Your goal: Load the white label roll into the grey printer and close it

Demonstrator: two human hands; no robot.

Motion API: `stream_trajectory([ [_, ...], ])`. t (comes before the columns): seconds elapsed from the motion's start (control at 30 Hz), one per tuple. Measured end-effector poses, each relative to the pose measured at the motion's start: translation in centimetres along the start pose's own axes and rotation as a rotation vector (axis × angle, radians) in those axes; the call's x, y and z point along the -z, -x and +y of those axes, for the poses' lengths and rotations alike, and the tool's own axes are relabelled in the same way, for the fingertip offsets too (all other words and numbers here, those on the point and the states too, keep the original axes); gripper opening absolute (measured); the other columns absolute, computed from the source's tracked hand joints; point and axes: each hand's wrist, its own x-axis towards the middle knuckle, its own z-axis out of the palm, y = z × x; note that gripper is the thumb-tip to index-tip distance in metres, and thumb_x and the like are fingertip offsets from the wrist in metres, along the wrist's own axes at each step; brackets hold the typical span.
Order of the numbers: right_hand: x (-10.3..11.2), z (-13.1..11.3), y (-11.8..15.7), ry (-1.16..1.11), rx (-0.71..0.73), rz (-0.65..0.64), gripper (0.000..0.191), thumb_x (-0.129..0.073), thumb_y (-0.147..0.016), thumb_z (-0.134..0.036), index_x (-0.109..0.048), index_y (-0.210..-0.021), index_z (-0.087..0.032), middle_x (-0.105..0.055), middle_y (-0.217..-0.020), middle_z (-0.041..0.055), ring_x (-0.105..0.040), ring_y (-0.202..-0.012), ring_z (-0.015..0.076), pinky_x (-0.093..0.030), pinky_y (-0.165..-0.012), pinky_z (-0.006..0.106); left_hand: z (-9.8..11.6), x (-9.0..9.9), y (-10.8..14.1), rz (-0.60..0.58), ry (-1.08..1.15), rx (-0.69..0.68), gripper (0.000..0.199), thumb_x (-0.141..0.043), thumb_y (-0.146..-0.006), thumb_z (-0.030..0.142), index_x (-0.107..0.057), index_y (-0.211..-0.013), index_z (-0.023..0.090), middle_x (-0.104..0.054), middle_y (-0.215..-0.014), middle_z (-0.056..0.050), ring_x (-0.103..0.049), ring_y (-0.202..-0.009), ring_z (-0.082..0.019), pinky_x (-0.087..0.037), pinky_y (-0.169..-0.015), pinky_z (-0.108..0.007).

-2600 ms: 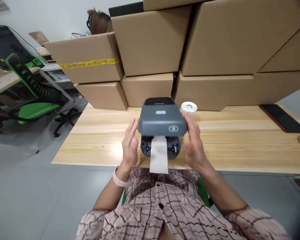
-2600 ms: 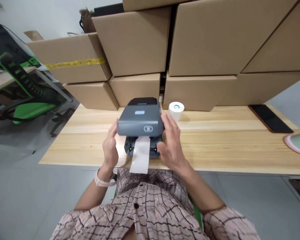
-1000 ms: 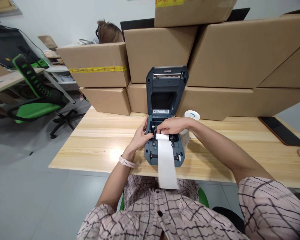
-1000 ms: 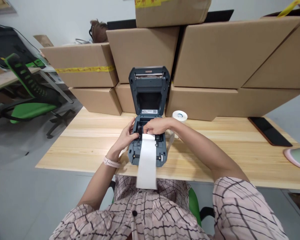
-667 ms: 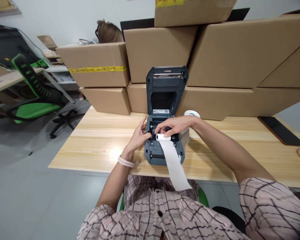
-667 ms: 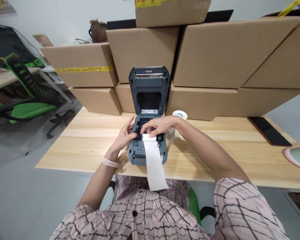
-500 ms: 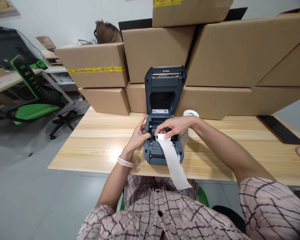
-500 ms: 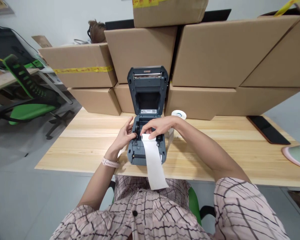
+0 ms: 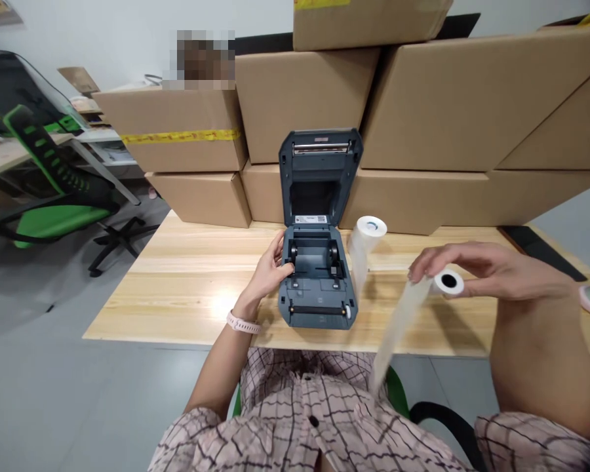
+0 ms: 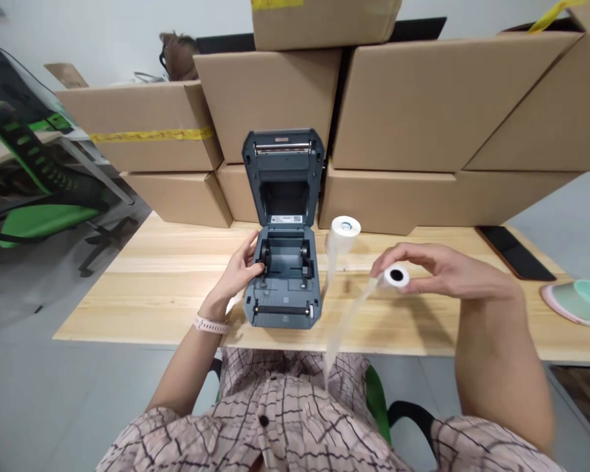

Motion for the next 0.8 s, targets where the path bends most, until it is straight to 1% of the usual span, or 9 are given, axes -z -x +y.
stream_trajectory([
  [0.13, -0.5, 5.8, 2.3, -0.053, -0.363, 0.209, 0.042, -0.083, -0.078, -0.055, -0.073, -0.109, -0.030, -0.076, -0.111, 0.0089, -0.071, -0.104, 0.0326, -0.058, -0.090, 0.048, 0.1, 0.0, 0.1, -0.004, -0.028, -0.016, 0.096, -0.066, -0.074, 0.016, -0.029, -0.163, 0.017, -0.048, -0.161, -0.017, -0.050, -0.146, -0.029, -0.038, -0.123, -0.044],
  [0.23, -1.1, 9.7, 1.0, -0.196, -0.439, 0.292, 0.052, -0.090, -0.067, -0.055, -0.068, -0.104, -0.027, -0.074, -0.104, 0.0081, -0.069, -0.096, 0.0299, -0.057, -0.085, 0.047, 0.0, 0.1, 0.1, -0.005, -0.030, -0.015, 0.097, -0.066, -0.074, 0.017, -0.028, -0.164, 0.016, -0.048, -0.161, -0.018, -0.051, -0.145, -0.030, -0.040, -0.122, -0.045],
  [0.33, -1.4, 12.1, -0.6, -0.282, -0.447, 0.327, 0.057, -0.093, -0.062, -0.052, -0.067, -0.104, -0.024, -0.074, -0.107, 0.0099, -0.069, -0.096, 0.0278, -0.057, -0.084, 0.045, 0.1, 0.1, 0.1, -0.001, -0.023, -0.004, 0.098, -0.068, -0.074, 0.018, -0.028, -0.164, 0.017, -0.046, -0.162, -0.018, -0.050, -0.146, -0.031, -0.039, -0.122, -0.046],
  [0.4, -1.3, 12.8, -1.1, -0.302, -0.436, 0.326, 0.061, -0.093, -0.062, -0.051, -0.067, -0.110, -0.024, -0.074, -0.116, 0.0117, -0.070, -0.102, 0.0288, -0.058, -0.087, 0.045, 0.4, 0.0, 0.1, 0.002, -0.015, 0.015, 0.099, -0.069, -0.074, 0.018, -0.027, -0.164, 0.017, -0.045, -0.163, -0.018, -0.049, -0.147, -0.031, -0.039, -0.122, -0.046],
  [0.47, -0.9, 12.9, -0.9, -0.307, -0.423, 0.320, 0.069, -0.093, -0.064, -0.048, -0.065, -0.124, -0.028, -0.070, -0.130, 0.0122, -0.067, -0.118, 0.0323, -0.058, -0.094, 0.048, 0.7, -0.1, 0.2, 0.007, -0.011, 0.032, 0.099, -0.070, -0.074, 0.018, -0.027, -0.164, 0.016, -0.045, -0.163, -0.019, -0.048, -0.147, -0.031, -0.039, -0.122, -0.046],
  [0.57, 0.2, 12.4, -0.3, -0.298, -0.404, 0.362, 0.082, -0.092, -0.068, -0.043, -0.056, -0.142, -0.038, -0.058, -0.154, 0.0071, -0.049, -0.146, 0.0342, -0.049, -0.115, 0.053, 0.9, -0.2, 0.3, 0.004, -0.016, 0.037, 0.099, -0.069, -0.074, 0.018, -0.028, -0.164, 0.014, -0.044, -0.163, -0.020, -0.047, -0.148, -0.032, -0.038, -0.123, -0.046],
  [0.63, 0.9, 11.8, -0.6, -0.268, -0.387, 0.398, 0.085, -0.090, -0.071, -0.042, -0.051, -0.147, -0.042, -0.050, -0.161, 0.0046, -0.040, -0.154, 0.0337, -0.041, -0.122, 0.055, 0.8, -0.1, 0.2, -0.009, -0.018, 0.020, 0.098, -0.068, -0.075, 0.018, -0.028, -0.164, 0.016, -0.045, -0.163, -0.019, -0.047, -0.148, -0.031, -0.037, -0.124, -0.047],
  [0.73, 1.4, 11.0, -3.1, -0.238, -0.386, 0.362, 0.091, -0.089, -0.072, -0.041, -0.044, -0.152, -0.040, -0.043, -0.166, 0.0060, -0.034, -0.157, 0.0338, -0.043, -0.121, 0.056, 0.6, 0.2, 0.2, -0.040, -0.001, 0.003, 0.100, -0.067, -0.074, 0.016, -0.026, -0.165, 0.019, -0.047, -0.162, -0.017, -0.048, -0.147, -0.031, -0.038, -0.124, -0.048],
  [0.8, 1.2, 10.7, -5.5, -0.225, -0.400, 0.325, 0.096, -0.092, -0.067, -0.041, -0.045, -0.152, -0.036, -0.045, -0.164, 0.0080, -0.037, -0.155, 0.0338, -0.043, -0.121, 0.053, 0.5, 0.5, 0.2, -0.059, 0.012, 0.008, 0.101, -0.066, -0.074, 0.015, -0.024, -0.166, 0.020, -0.047, -0.162, -0.017, -0.049, -0.147, -0.031, -0.038, -0.123, -0.048],
])
